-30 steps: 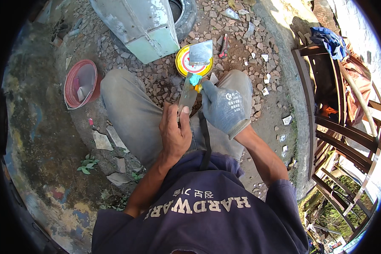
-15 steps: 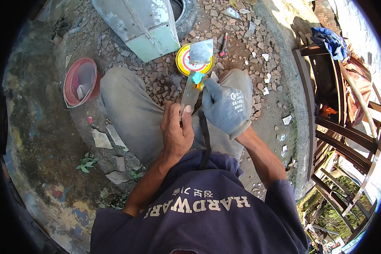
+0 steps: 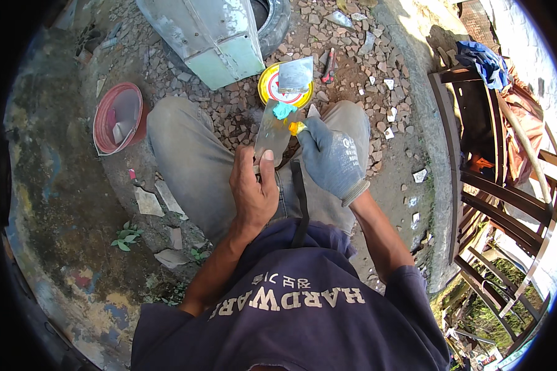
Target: The recorder is applying body filler and smoothing it onto a motorcycle fairing component.
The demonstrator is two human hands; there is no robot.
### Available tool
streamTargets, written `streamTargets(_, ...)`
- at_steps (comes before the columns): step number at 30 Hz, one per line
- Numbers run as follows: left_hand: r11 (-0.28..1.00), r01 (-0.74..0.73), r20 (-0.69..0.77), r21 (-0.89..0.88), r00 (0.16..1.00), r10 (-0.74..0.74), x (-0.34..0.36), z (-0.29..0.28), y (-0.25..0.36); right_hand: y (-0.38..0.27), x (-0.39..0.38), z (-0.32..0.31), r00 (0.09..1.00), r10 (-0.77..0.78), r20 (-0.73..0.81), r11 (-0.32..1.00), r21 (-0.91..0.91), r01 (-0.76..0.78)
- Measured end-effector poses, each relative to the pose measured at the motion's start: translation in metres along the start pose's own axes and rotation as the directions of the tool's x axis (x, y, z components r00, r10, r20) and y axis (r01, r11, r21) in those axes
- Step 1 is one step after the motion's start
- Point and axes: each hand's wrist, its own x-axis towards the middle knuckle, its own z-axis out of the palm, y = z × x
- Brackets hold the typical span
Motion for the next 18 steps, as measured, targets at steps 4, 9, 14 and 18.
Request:
streamTargets(4, 0.999, 0.034, 0.005, -0.003, 0.999, -0.034, 0.001, 0.0, -0.001, 0.005, -0.002, -0.003, 0.961, 0.204, 0.185, 0.872, 0.412, -0.265)
streamTargets(9, 0.999, -0.017, -0.031, -0.039, 0.999, 0.016, 0.001, 0.002, -0.003, 0.003, 0.0, -0.018, 0.933, 0.161, 0.322, 0.897, 0.346, -0.274)
streamTargets(14, 1.0, 0.007, -0.004, -0.025, 1.0, -0.007, 0.0, 0.001, -0.003, 0.009, 0.004, -0.017, 0.888, 0.221, 0.403, 0.845, 0.376, -0.381)
streamTargets(18, 1.0, 0.004, 0.025, -0.02, 1.0, -0.004, -0.001, 0.003, 0.001, 0.034, 0.002, -0.001, 0.981, 0.04, 0.187, 0.986, 0.149, -0.069)
